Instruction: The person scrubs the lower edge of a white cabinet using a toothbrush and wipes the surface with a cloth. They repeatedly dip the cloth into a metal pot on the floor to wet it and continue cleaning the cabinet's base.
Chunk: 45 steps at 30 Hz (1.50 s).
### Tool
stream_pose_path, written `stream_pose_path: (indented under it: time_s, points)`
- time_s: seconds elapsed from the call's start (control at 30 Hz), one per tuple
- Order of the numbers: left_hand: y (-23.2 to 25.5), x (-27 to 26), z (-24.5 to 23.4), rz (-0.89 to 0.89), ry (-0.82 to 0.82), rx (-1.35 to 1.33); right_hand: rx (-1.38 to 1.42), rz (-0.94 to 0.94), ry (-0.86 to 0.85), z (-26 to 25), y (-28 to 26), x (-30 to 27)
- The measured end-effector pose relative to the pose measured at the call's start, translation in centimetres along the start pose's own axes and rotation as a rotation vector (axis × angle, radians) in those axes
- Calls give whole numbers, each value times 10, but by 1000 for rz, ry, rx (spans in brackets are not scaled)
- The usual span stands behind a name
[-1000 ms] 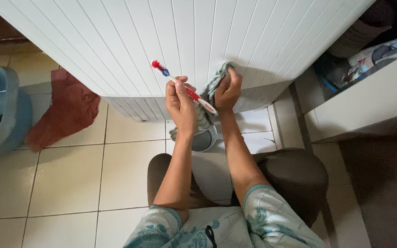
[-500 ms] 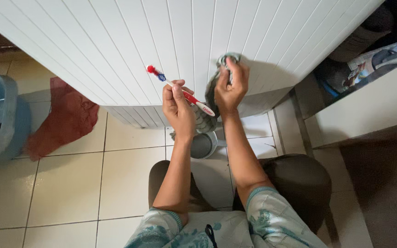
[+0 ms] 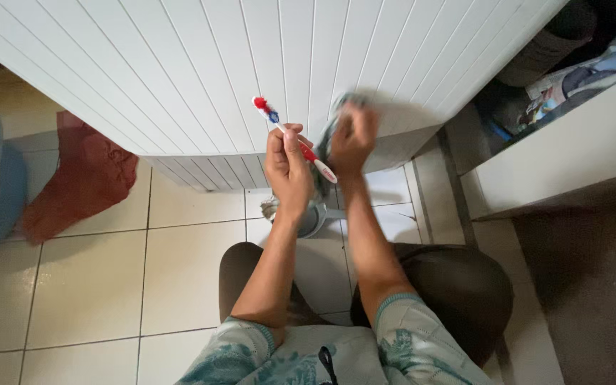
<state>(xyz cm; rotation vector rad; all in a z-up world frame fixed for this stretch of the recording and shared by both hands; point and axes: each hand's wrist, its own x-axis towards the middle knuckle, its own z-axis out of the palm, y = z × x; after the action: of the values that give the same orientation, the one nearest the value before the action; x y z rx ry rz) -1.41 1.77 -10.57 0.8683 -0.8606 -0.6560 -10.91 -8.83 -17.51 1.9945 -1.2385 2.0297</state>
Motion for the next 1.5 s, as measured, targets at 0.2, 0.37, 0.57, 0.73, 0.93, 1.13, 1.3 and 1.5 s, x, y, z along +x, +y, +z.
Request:
stream_pose_path:
  time_s: [0.2, 0.37, 0.57, 0.73, 0.93, 1.13, 1.3, 1.5]
  points:
    - [-1, -8, 22, -28, -34, -53, 47, 103, 24, -7, 7, 14]
    - [-7, -17, 20, 2, -24, 7, -107, 129, -28, -4, 27, -56]
    - [2, -18, 17, 19, 12, 31, -46, -11, 35, -19, 6, 15]
    - [3, -14, 30, -3, 15, -21, 39, 7, 76, -1, 15, 38]
    - [-4, -17, 23, 19, -1, 47, 22, 208, -10, -4, 36, -84]
    - [1, -14, 12, -15, 12, -14, 47, 36, 87, -10, 25, -5]
    - [1, -7, 12, 38, 4, -47, 114, 54, 145, 0, 9, 59]
    - [-8, 4, 9, -16, 55, 25, -58, -52, 12, 35, 34, -45]
